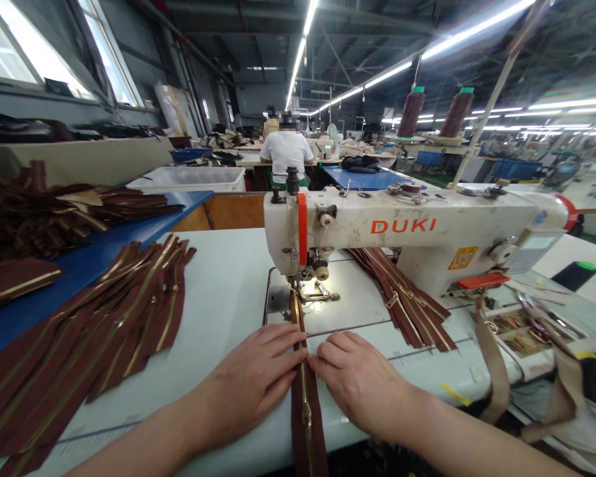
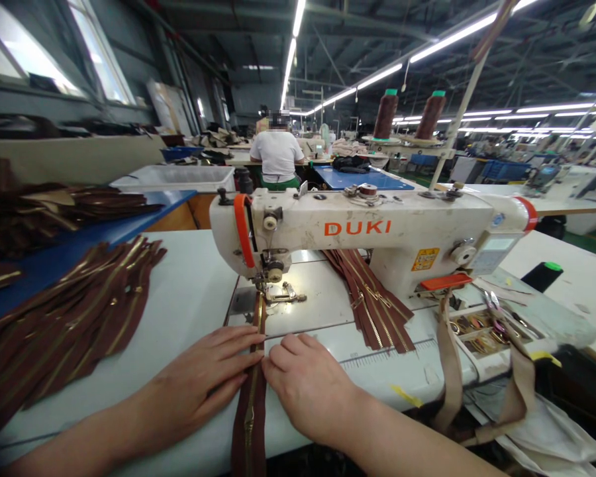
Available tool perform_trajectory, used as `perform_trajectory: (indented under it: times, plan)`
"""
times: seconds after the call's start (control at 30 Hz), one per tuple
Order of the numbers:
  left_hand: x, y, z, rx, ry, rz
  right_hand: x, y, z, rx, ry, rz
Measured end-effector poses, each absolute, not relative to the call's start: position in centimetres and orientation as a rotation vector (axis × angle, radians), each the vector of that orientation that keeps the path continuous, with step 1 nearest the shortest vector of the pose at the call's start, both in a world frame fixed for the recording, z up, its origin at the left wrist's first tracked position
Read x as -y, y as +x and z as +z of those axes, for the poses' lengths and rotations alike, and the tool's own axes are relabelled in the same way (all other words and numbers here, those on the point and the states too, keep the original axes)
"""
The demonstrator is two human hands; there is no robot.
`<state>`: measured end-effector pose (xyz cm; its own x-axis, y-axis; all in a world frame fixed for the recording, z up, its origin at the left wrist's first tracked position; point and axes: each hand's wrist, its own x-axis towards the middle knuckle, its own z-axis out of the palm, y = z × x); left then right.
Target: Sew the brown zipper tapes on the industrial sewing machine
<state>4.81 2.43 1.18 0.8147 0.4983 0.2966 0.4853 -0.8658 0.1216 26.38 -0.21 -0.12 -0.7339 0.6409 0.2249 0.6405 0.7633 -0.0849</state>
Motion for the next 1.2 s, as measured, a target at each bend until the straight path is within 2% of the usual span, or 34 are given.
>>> perform_trajectory:
  times: [0.4, 1.2]
  plan:
    - [-2.8, 4.6, 0.7, -0.820, 2.951, 0.492, -0.3, 26.3, 0.2, 2.725, -0.977, 0.049]
    - [-7.0, 5.0, -0.7, -1.063, 3.060, 0.524, -6.9, 25.2, -0.1, 2.680, -1.005, -0.197]
